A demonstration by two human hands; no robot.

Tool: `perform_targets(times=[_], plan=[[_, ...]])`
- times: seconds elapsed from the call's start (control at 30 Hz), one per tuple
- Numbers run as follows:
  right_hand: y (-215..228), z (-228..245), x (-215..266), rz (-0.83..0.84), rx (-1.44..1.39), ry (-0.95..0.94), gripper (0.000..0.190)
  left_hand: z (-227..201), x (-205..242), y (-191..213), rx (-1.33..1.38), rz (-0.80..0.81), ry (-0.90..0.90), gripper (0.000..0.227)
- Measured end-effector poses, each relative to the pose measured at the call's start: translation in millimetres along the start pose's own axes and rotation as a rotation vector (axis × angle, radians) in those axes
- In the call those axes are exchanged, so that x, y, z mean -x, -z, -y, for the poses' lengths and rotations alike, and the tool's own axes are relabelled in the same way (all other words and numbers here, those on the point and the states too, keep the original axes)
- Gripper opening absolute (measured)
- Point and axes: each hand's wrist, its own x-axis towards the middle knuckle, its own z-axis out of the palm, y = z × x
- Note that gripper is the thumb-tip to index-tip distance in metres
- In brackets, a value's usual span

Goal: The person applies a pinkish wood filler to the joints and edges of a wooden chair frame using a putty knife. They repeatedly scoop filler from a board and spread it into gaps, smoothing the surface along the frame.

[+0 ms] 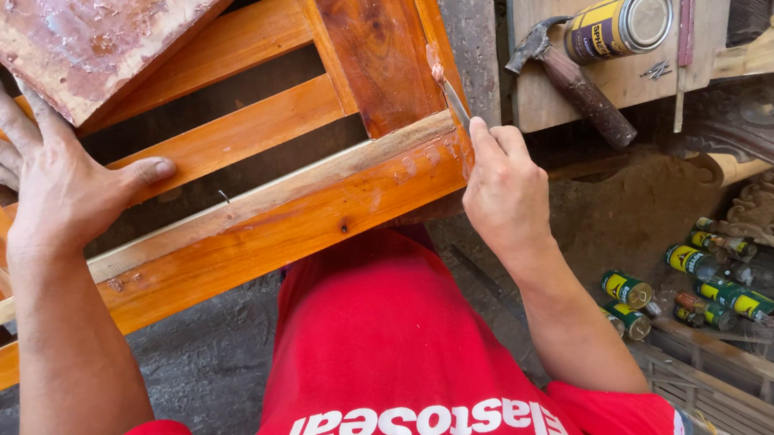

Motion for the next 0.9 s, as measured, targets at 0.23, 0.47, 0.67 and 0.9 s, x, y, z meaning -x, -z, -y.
perform_targets(times=[0.23, 0.47, 0.67, 0.9], plan=[[9.5, 10.0, -15.9, 0.115, 0.111, 0.003, 0.038, 2.8, 2.9, -1.1, 0.010, -0.002, -0.021, 0.151], [52.7, 9.6, -10.0, 0.127, 0.102, 0.026, 0.033, 3.9, -0.3, 0.4, 0.024, 0.013, -0.015, 0.151], [51.6, 7.6, -14.4, 0.066, -0.017, 0.027, 0.032, 6.5, -2.8, -3.7, -0.003, 0.022, -0.001, 0.150], [43.6, 12.4, -6.7, 0.091, 0.100, -0.003, 0.036, 3.8, -2.6, -1.9, 0.038, -0.001, -0.026, 0.154]])
